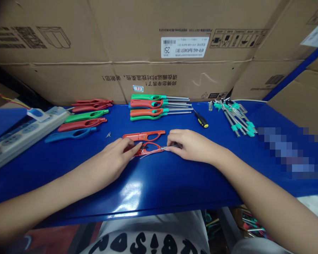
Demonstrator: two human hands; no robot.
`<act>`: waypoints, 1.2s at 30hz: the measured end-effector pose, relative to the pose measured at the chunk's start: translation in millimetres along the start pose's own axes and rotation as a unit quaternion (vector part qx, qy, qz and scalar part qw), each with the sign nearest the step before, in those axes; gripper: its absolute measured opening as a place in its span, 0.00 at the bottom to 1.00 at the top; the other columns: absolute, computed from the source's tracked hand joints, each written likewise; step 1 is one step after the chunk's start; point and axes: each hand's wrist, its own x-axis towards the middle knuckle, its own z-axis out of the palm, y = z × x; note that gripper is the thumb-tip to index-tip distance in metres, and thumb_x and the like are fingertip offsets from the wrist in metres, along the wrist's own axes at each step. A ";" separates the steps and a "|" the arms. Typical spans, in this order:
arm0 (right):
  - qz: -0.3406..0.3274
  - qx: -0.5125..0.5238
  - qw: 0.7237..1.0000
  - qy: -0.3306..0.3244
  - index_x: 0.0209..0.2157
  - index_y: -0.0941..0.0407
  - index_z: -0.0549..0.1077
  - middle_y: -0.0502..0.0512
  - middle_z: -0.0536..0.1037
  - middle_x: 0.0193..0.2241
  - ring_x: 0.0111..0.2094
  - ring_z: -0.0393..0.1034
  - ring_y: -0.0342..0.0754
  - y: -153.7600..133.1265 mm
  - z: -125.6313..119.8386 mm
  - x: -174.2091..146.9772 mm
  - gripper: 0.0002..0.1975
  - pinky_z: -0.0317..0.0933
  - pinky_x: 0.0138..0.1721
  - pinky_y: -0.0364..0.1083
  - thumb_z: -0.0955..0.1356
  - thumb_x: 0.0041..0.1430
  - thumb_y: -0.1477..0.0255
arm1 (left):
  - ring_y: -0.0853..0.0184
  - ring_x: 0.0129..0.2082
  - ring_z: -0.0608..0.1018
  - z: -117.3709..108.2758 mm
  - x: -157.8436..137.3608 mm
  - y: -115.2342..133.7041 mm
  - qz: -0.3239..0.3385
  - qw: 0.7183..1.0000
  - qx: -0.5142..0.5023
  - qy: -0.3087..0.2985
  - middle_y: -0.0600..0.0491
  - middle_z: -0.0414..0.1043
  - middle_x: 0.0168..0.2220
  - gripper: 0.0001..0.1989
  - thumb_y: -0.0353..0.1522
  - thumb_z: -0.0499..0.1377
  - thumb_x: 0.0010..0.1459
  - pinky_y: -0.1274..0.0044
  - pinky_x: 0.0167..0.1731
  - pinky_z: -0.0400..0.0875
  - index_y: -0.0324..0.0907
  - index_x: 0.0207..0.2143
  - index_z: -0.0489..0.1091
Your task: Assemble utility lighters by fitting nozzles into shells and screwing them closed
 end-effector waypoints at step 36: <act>-0.033 0.018 0.995 0.097 0.37 0.55 0.79 0.55 0.80 0.38 0.40 0.76 0.47 -5.0 30.1 11.4 0.08 0.66 0.41 0.44 0.67 0.67 0.71 | 0.62 0.43 0.73 4.6 11.7 7.5 0.032 0.979 -0.187 0.067 0.46 0.68 0.43 0.18 0.28 0.50 0.70 0.68 0.47 0.75 0.41 0.60 0.67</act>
